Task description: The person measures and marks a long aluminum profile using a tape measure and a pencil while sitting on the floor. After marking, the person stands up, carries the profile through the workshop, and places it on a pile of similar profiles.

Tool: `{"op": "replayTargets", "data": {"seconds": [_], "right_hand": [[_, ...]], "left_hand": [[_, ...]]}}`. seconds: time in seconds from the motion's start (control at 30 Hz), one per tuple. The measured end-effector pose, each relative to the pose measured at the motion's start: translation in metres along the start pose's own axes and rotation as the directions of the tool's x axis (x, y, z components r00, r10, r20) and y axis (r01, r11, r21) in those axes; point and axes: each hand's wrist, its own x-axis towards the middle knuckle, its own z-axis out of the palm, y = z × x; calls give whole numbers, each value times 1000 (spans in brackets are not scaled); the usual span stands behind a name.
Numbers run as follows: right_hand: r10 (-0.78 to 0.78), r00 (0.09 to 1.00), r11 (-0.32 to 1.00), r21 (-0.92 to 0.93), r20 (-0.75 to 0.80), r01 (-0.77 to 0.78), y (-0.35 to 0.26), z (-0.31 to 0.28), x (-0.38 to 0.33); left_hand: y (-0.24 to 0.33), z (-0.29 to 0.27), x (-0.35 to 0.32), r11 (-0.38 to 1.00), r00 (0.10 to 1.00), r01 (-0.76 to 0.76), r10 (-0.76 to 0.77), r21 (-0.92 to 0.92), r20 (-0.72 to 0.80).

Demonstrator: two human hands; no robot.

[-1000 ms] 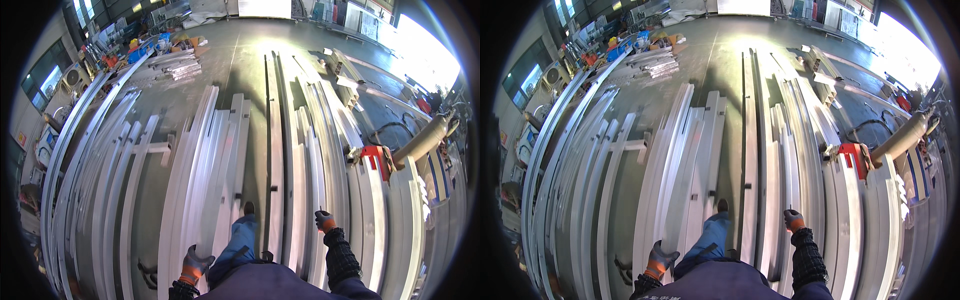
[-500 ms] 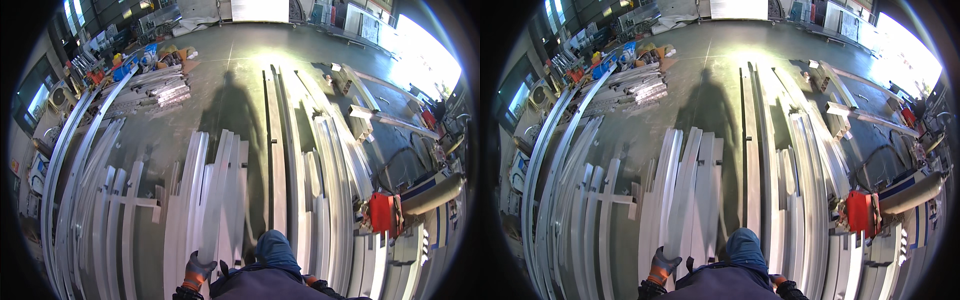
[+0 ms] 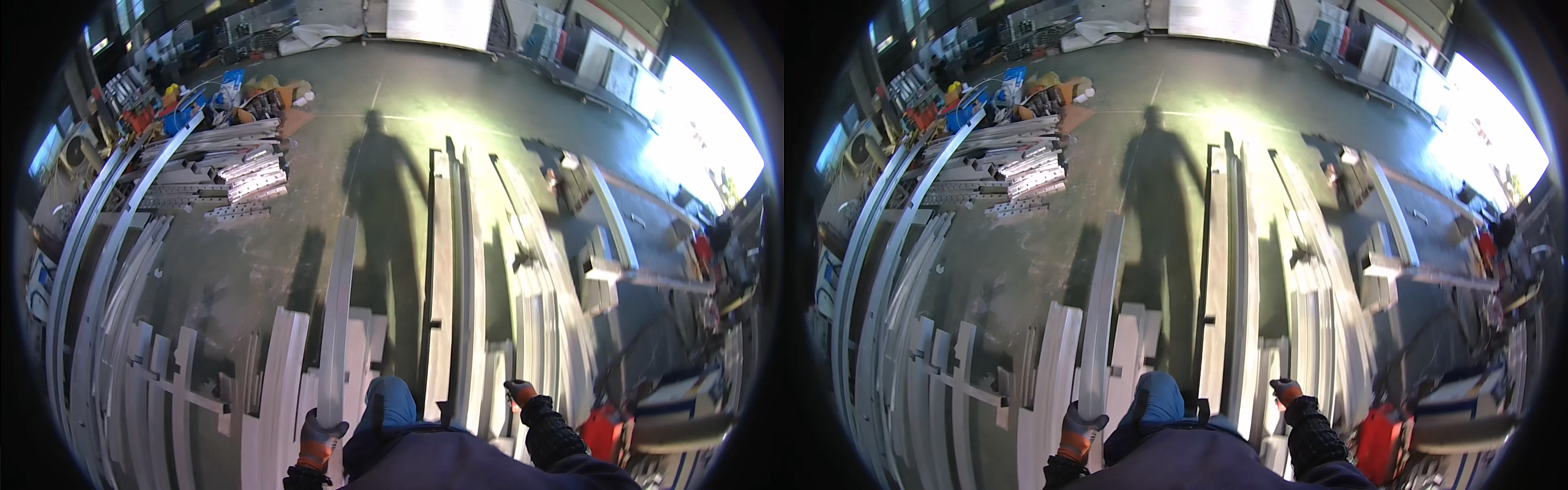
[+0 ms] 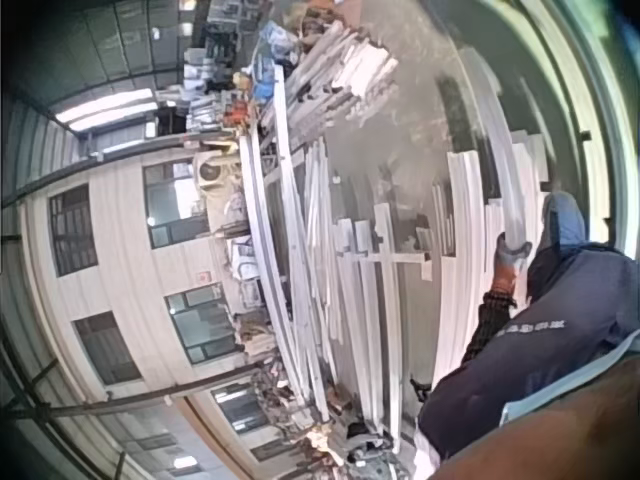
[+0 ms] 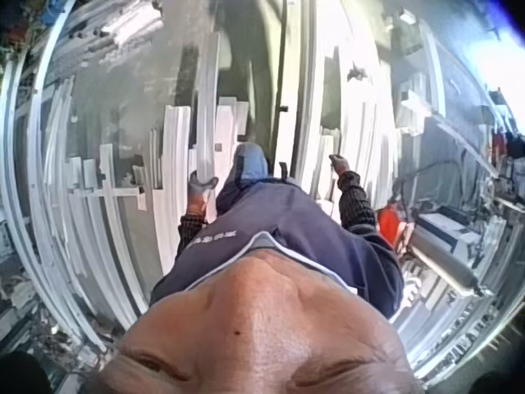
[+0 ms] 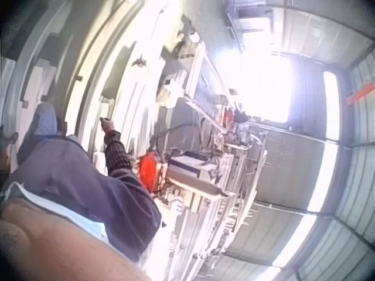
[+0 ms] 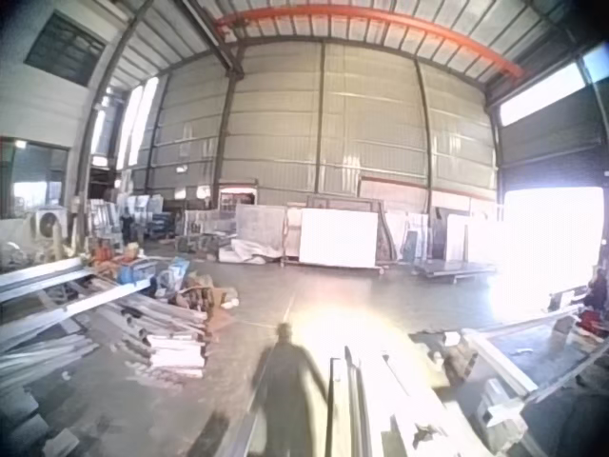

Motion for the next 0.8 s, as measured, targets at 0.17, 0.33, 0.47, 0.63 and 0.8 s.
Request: {"op": "replayTargets", "data": {"seconds": [0.17, 0.33, 0.47, 0.63, 0.8], "right_hand": [[-221, 974, 975, 23, -49, 222, -270, -61, 147], [-456, 890, 769, -500, 6, 397, -377, -59, 338], [-241, 969, 765, -605, 48, 220, -356, -50, 474], [180, 962, 781, -625, 207, -11, -589, -10, 553], [22, 971, 859, -502, 238, 103, -871, 15, 710]], "left_hand": [[111, 72, 199, 995, 995, -98, 99, -8, 13], [230, 121, 436, 993, 993, -107, 109, 48, -41], [378, 146, 632, 989, 989, -147, 146, 26, 12], [552, 143, 767, 993, 993, -70, 78, 91, -90], [698, 180, 973, 988, 991, -105, 113, 118, -67]]}}
